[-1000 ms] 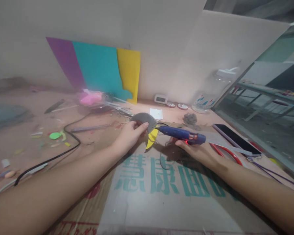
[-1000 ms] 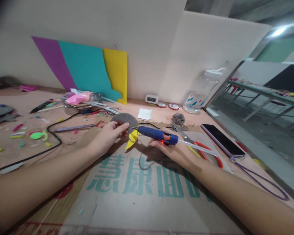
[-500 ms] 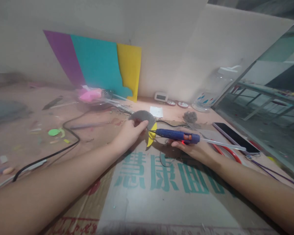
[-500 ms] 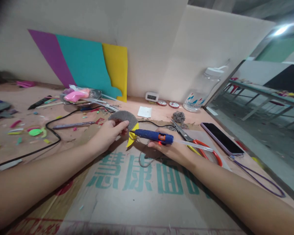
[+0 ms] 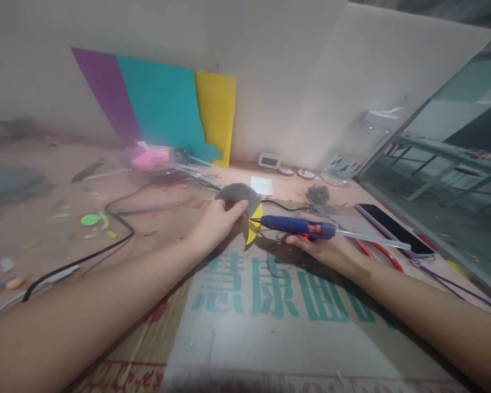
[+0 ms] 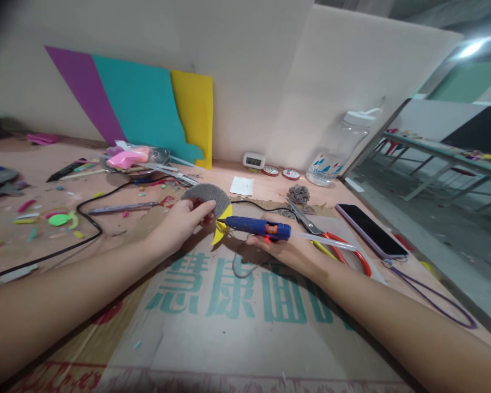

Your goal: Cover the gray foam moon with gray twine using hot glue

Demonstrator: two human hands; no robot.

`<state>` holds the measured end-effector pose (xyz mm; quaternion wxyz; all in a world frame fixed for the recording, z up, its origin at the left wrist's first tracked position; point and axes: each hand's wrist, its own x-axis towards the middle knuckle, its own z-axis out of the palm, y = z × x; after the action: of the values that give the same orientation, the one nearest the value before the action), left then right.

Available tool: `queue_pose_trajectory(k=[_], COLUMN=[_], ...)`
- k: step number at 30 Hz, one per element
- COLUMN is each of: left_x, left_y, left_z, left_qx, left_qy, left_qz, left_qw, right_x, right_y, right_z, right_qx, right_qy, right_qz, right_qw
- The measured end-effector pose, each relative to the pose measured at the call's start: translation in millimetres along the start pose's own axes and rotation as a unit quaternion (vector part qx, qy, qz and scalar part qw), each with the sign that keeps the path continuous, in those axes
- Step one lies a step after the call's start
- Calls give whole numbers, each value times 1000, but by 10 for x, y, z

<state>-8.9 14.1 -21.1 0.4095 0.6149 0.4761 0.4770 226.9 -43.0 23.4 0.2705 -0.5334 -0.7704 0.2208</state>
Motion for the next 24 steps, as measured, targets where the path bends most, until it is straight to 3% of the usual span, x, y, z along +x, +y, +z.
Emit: queue_pose_trajectory(k=[24], left_x=[-29], left_y=[67], left_z=[1], left_qx=[6], left_qy=[-8], left_qz=[-2], left_qw=[1000], right_x=[5], right_y=[-41], right_z=[5], right_qx=[0], right_qy=[-3], right_qz=[20], right_qw=[1000])
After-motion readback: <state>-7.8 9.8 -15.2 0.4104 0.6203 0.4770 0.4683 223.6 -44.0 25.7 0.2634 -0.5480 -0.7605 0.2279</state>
